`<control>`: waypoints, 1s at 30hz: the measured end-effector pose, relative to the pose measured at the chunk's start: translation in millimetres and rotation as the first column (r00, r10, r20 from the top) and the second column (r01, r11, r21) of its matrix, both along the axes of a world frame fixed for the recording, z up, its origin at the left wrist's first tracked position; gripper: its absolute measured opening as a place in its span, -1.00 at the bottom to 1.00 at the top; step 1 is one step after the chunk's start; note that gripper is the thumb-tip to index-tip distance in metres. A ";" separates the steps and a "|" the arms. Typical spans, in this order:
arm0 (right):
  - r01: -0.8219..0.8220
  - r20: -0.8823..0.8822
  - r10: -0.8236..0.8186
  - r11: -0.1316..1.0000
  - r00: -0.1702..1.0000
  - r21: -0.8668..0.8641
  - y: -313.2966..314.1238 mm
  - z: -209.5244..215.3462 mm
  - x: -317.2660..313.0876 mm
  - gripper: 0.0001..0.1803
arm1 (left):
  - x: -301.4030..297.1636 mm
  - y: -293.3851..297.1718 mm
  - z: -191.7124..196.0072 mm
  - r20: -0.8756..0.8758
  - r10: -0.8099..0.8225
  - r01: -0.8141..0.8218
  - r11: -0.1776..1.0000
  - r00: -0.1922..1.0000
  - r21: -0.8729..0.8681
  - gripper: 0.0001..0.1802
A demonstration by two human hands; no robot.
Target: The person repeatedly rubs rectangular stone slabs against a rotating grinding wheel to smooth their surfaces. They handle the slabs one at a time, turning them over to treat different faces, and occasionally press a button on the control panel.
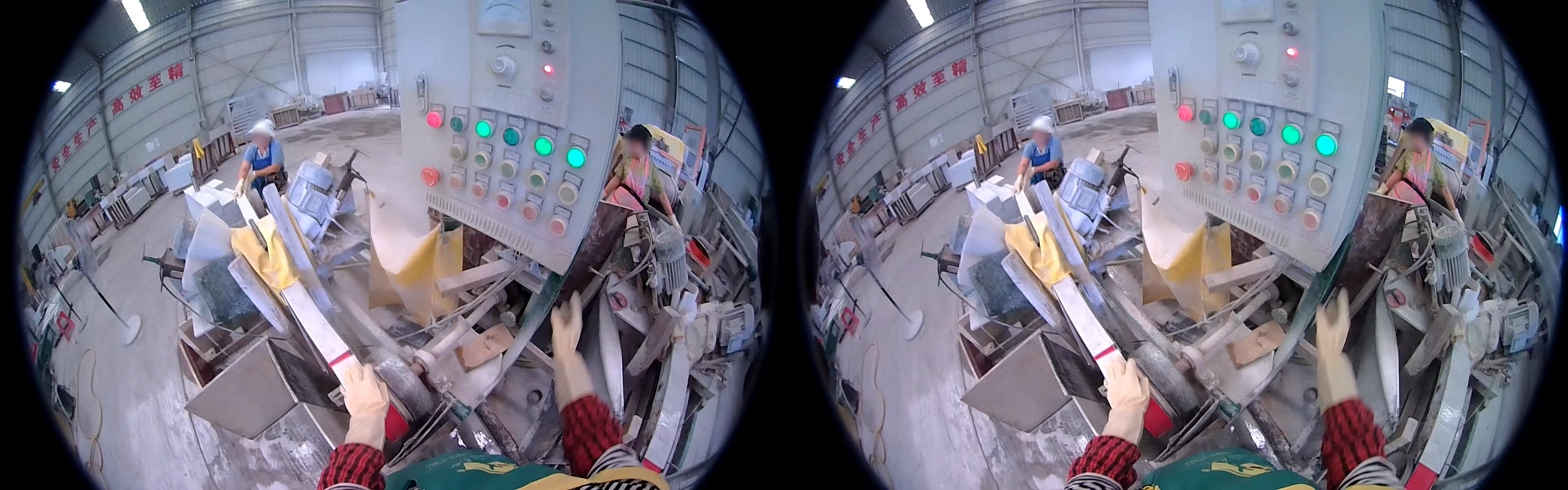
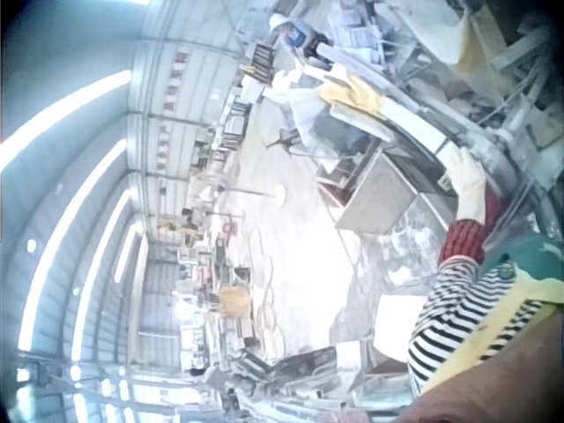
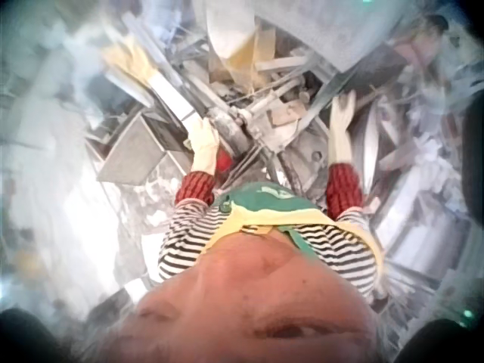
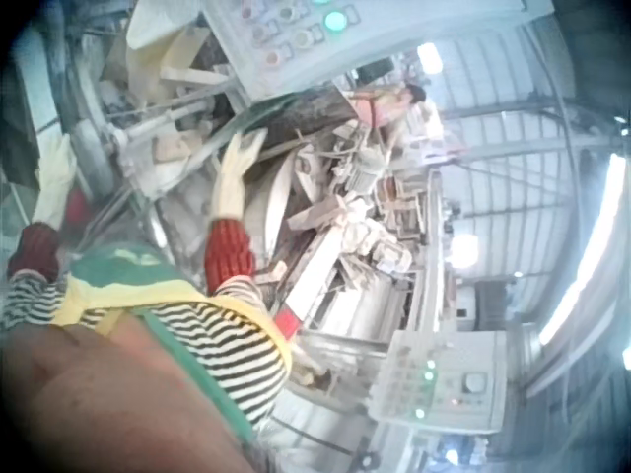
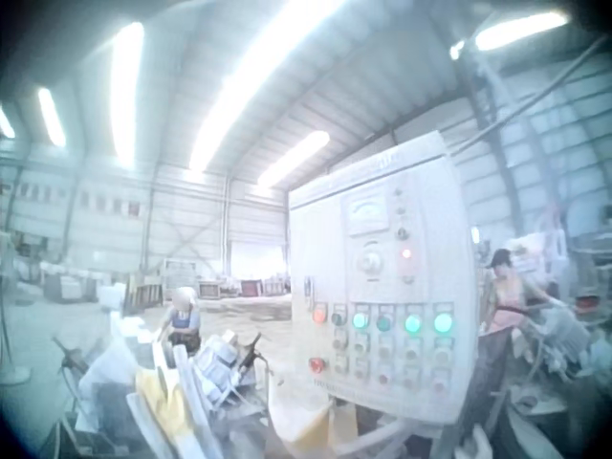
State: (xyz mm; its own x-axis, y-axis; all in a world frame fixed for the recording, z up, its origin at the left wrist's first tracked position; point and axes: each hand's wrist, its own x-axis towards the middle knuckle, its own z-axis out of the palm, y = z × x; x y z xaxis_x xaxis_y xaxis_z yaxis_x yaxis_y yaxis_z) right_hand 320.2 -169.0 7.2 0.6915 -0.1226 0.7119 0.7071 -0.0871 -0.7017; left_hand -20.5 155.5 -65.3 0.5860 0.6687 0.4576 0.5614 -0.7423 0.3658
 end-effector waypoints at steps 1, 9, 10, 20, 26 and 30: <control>-0.145 -0.324 0.155 0.988 0.933 0.055 -18.1 -45.0 -29.4 -0.44 | -3.9 -1.7 -3.2 0.011 -0.035 0.035 0.999 0.999 -0.001 -0.52; -0.531 -0.910 0.407 0.789 0.076 0.309 -43.0 -131.7 -214.5 -0.60 | -10.9 -87.8 109.0 -0.142 -0.435 0.353 0.849 0.889 -0.394 -0.36; -0.560 -0.898 0.435 0.760 0.063 0.329 -30.6 -112.1 -218.0 -0.59 | 12.1 -106.1 111.4 -0.025 -0.497 0.447 0.801 0.867 -0.397 -0.34; -0.383 -0.619 0.583 0.812 0.526 0.440 -64.1 -63.6 -205.6 -0.28 | 55.2 -197.3 117.8 0.096 -0.977 0.981 0.186 0.189 -0.048 -0.08; 0.353 -0.793 0.197 0.815 0.576 0.459 -221.4 -112.9 -179.7 -0.35 | 25.6 -64.7 99.9 -0.121 -0.472 0.472 0.881 0.873 -0.037 -0.39; 0.470 -0.757 0.076 0.743 0.648 0.477 -363.6 -187.5 -148.4 -0.40 | -16.6 4.3 16.4 -0.360 0.012 -0.028 0.999 0.933 -0.040 -0.18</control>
